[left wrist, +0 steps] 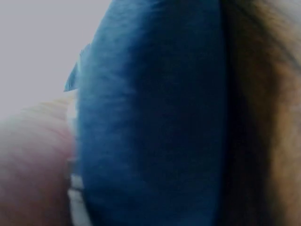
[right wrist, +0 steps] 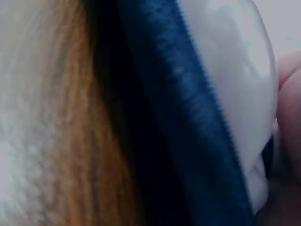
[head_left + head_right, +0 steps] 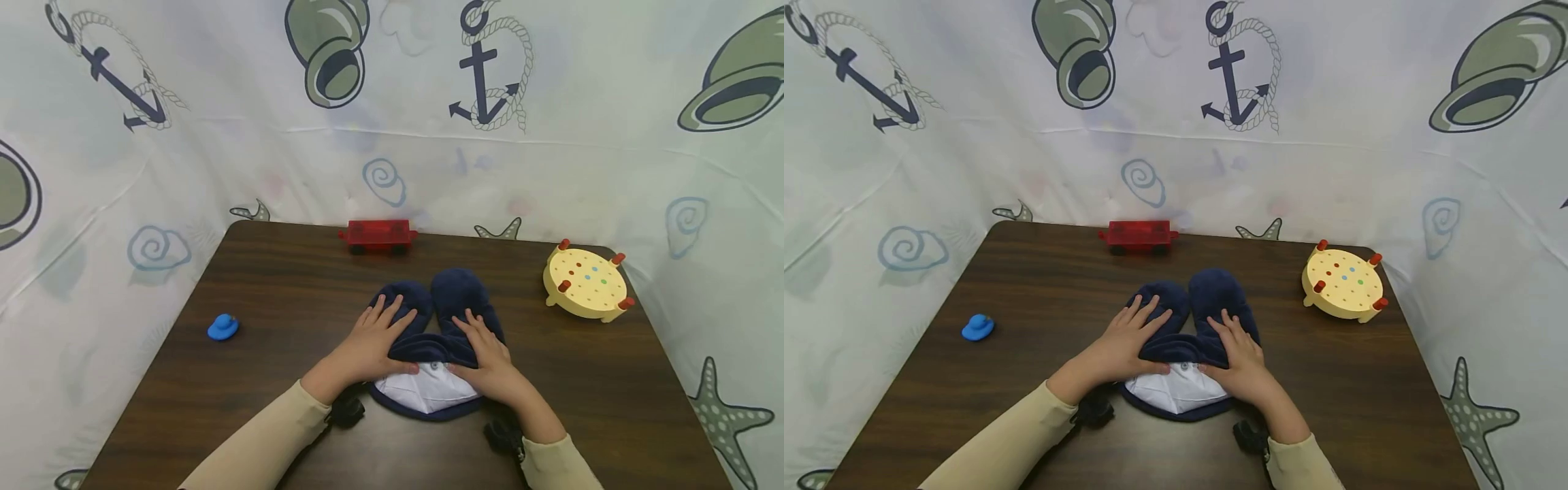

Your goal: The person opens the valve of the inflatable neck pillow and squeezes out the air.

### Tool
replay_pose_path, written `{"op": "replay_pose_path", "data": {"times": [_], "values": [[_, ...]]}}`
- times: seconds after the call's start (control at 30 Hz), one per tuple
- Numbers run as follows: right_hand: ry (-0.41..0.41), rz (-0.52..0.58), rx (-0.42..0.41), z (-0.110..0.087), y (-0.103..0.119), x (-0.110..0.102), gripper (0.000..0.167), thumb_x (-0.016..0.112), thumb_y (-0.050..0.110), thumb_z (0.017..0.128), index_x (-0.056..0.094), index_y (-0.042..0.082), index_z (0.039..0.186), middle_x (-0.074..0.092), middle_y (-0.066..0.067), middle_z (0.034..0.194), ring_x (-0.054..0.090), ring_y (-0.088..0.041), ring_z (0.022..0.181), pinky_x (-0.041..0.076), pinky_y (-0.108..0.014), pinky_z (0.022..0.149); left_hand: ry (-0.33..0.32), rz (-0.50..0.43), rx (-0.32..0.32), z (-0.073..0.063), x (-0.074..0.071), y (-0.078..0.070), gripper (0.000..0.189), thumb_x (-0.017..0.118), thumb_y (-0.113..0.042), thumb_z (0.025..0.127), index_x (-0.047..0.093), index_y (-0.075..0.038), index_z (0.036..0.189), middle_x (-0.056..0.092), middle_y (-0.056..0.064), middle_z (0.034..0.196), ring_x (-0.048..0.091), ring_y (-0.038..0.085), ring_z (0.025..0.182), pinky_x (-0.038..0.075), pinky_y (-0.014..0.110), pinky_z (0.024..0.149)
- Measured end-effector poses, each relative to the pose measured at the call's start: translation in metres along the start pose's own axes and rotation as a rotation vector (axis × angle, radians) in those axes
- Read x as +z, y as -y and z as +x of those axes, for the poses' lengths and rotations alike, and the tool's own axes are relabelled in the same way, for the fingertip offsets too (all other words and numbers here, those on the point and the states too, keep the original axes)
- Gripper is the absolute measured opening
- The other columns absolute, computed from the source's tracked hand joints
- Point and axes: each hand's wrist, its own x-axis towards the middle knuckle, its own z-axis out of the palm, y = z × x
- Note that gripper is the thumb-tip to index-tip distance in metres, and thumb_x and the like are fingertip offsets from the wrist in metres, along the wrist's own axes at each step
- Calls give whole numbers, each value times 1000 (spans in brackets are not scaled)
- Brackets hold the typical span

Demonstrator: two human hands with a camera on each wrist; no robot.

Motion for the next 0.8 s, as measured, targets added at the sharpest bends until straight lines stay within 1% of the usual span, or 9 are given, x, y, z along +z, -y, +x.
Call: {"op": "replay_pose_path", "data": {"times": [0.1,0.17,0.23,0.3,0.4,0.53,0.6,0.7,0.8], "values": [[-52,85,-14,3,3,-2,80,81,38,99,43,23,168,23,-14,182,9,-47,170,5,-87,121,11,1,25,-5,-8,0,114,66,-85,90,19,-27,177,3,10,186,0,40,172,14,63,137],[-71,120,-58,4,5,-5,80,82,37,98,44,24,167,24,-15,182,7,-48,170,3,-89,119,44,-49,47,-8,-13,-2,117,68,-84,89,18,-24,177,2,12,186,-2,41,172,11,63,137],[-28,136,-121,4,4,-6,87,85,38,95,42,23,169,19,-17,183,1,-52,169,-1,-91,118,98,-108,51,-11,-14,-4,122,69,-84,88,13,-23,177,-3,11,185,-6,42,171,7,64,137],[43,126,-172,4,1,-7,96,88,42,91,38,25,171,11,-20,184,-6,-57,167,-5,-91,116,149,-155,33,-12,-12,-4,125,68,-85,88,8,-22,178,-8,11,185,-12,42,170,3,65,137],[146,110,-217,4,-3,-8,107,91,48,85,35,21,172,3,-24,183,-10,-61,165,-7,-91,117,189,-157,9,-11,-4,-4,131,66,-89,86,3,-19,177,-15,10,183,-18,41,169,0,65,136],[181,105,-182,3,-2,-7,119,96,50,79,29,24,174,-1,-19,185,-12,-57,166,-8,-88,119,188,-139,15,-11,-1,-6,137,70,-90,81,5,-17,177,-16,8,183,-19,37,169,-2,63,137],[182,81,-140,3,1,-5,121,98,49,78,28,27,175,0,-14,186,-10,-52,168,-7,-85,122,179,-140,27,-10,-2,-9,137,74,-88,80,10,-17,177,-11,8,184,-14,35,171,0,60,138],[160,14,-85,4,5,-2,116,99,48,77,35,27,172,7,-8,186,-2,-47,171,-2,-82,126,156,-116,46,-9,-4,-12,131,77,-85,80,20,-16,176,3,9,185,-1,33,173,5,57,139],[126,-49,-53,4,9,0,108,100,46,76,46,24,167,16,-8,185,8,-45,170,6,-81,127,140,-95,51,-7,-5,-13,126,79,-81,82,26,-15,175,13,10,184,8,32,172,10,57,139]]}}
